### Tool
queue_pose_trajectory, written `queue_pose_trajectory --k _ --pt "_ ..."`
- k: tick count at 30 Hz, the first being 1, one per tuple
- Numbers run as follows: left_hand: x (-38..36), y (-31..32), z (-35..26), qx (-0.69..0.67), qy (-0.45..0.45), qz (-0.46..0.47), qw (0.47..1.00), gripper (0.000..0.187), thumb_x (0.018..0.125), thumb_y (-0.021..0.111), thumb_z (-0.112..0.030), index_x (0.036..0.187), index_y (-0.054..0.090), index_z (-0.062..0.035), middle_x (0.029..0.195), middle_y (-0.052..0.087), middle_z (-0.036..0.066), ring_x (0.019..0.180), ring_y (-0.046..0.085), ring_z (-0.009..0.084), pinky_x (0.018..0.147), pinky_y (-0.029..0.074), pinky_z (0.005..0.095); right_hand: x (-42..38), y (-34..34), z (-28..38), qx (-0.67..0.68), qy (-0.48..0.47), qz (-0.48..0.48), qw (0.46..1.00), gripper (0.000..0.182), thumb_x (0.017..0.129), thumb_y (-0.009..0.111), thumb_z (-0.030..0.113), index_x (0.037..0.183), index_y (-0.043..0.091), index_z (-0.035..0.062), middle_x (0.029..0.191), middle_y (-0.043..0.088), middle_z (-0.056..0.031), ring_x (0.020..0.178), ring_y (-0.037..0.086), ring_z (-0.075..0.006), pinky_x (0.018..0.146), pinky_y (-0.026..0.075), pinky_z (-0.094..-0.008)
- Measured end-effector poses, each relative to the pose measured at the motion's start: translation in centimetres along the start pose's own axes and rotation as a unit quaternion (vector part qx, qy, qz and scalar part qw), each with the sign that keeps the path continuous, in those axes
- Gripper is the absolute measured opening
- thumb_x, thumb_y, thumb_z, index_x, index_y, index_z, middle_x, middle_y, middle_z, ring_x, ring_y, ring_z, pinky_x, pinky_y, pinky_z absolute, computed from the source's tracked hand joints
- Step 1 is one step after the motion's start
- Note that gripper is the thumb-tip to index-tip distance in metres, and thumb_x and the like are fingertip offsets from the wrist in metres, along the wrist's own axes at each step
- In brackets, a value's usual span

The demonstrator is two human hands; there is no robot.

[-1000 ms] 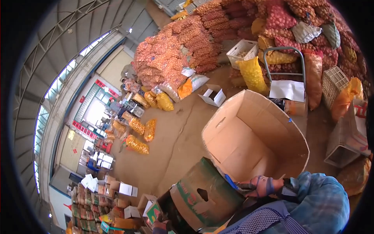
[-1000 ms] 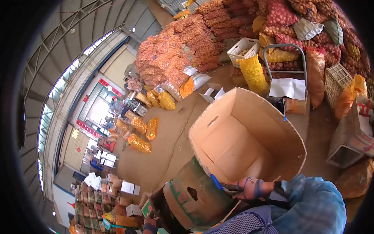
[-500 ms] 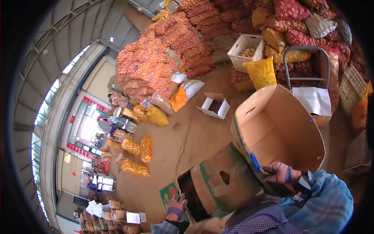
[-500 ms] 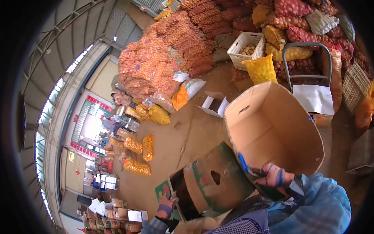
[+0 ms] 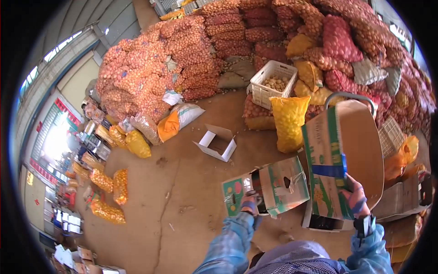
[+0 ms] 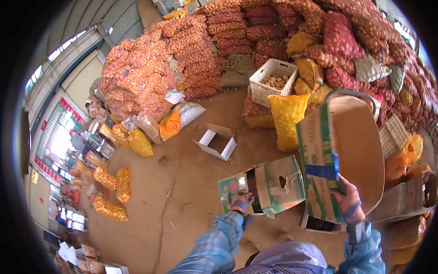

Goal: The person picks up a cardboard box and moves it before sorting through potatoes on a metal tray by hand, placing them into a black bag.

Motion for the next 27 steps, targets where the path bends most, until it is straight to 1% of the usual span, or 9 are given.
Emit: queue_pose_trajectory --k 2,4,6,8,12,14,19,23,27 --pt "5.0 7.5 4.6 -0.333 -0.133 0.221 0.907 0.018 0.088 0.060 -0.022 0.102 0.063 -0.0106 0.085 0.067 0.006 0.077 0.066 0.0244 0.064 0.055 0.0452 -0.5 -1.5 0.9 0.022 0.035 0.003 0.999 0.058 0.079 0.059 -0.012 0.136 0.048 -0.0050 0.122 0.064 -0.0134 0.114 0.059 -0.0193 0.100 0.044 -0.0313" --pt "-1.5 8.2 -1.3 -0.035 0.067 0.227 0.971 0.029 0.086 0.059 -0.025 0.110 0.061 -0.0078 0.091 0.068 0.012 0.083 0.066 0.0297 0.071 0.054 0.0445 -1.1 -2.0 0.5 0.229 0.119 -0.061 0.964 0.058 0.078 0.059 -0.012 0.134 0.051 -0.0041 0.118 0.065 -0.0101 0.108 0.061 -0.0181 0.097 0.046 -0.0307" --pt "-9.3 6.5 -6.8 0.182 0.219 0.207 0.936 0.041 0.085 0.057 -0.027 0.119 0.059 -0.0050 0.098 0.070 0.018 0.089 0.067 0.0350 0.078 0.053 0.0438 -1.7 0.0 1.7 0.129 0.063 0.016 0.990 0.055 0.075 0.060 -0.012 0.129 0.054 -0.0026 0.113 0.066 -0.0069 0.105 0.061 -0.0160 0.092 0.048 -0.0295" --pt "-17.0 1.0 -12.6 0.187 0.215 0.354 0.891 0.045 0.085 0.058 -0.031 0.123 0.058 -0.0074 0.104 0.069 0.019 0.097 0.066 0.0370 0.084 0.052 0.0467 -1.8 2.6 3.7 0.094 0.053 0.108 0.988 0.052 0.074 0.062 -0.012 0.125 0.057 -0.0008 0.107 0.067 -0.0039 0.100 0.061 -0.0128 0.086 0.049 -0.0275" --pt "-22.0 -3.2 -2.2 0.256 0.098 0.310 0.910 0.052 0.086 0.057 -0.033 0.135 0.051 -0.0150 0.113 0.068 0.016 0.102 0.065 0.0349 0.090 0.050 0.0437 -1.9 9.1 3.4 0.169 0.081 0.312 0.931 0.052 0.075 0.065 -0.011 0.126 0.057 -0.0030 0.112 0.067 -0.0061 0.103 0.061 -0.0130 0.092 0.047 -0.0279" --pt "-27.2 -8.6 -2.3 0.222 -0.080 0.246 0.940 0.051 0.087 0.054 -0.032 0.135 0.052 -0.0147 0.123 0.063 0.018 0.118 0.057 0.0360 0.100 0.044 0.0447 -2.7 13.0 3.0 0.164 0.086 0.422 0.887 0.054 0.076 0.066 -0.011 0.128 0.054 -0.0059 0.118 0.066 -0.0091 0.111 0.060 -0.0169 0.099 0.044 -0.0308" --pt "-41.8 -12.8 2.1 0.103 -0.290 -0.052 0.950 0.054 0.089 0.057 -0.031 0.139 0.046 -0.0140 0.122 0.064 0.016 0.114 0.060 0.0304 0.098 0.046 0.0390 -2.8 22.0 -1.6 0.019 0.083 0.689 0.720 0.061 0.076 0.068 0.001 0.135 0.053 0.0042 0.118 0.067 -0.0101 0.107 0.063 -0.0162 0.096 0.047 -0.0290" --pt "-52.4 -8.8 -1.1 0.107 -0.306 -0.228 0.918 0.068 0.084 0.065 -0.037 0.141 0.040 -0.0105 0.139 0.048 0.019 0.128 0.047 0.0351 0.104 0.041 0.0420 -7.1 28.3 4.1 -0.237 -0.210 0.821 0.475 0.061 0.079 0.065 0.018 0.138 0.051 0.0261 0.113 0.068 -0.0114 0.104 0.064 -0.0280 0.093 0.048 -0.0354" --pt "-60.7 -6.4 -7.0 0.205 -0.414 -0.235 0.855 0.083 0.076 0.073 -0.046 0.141 0.038 -0.0084 0.150 0.032 0.020 0.137 0.032 0.0419 0.109 0.033 0.0490 -14.4 31.1 9.5 -0.246 -0.354 0.867 0.250 0.056 0.081 0.061 0.012 0.136 0.053 0.0227 0.114 0.067 -0.0129 0.106 0.063 -0.0297 0.093 0.048 -0.0360"
Point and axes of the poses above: each hand's wrist, its own x-axis towards the middle knuckle, its own y-axis out of the palm, z = x × y, the point moved 1 cm from there along x, towards the middle knuckle
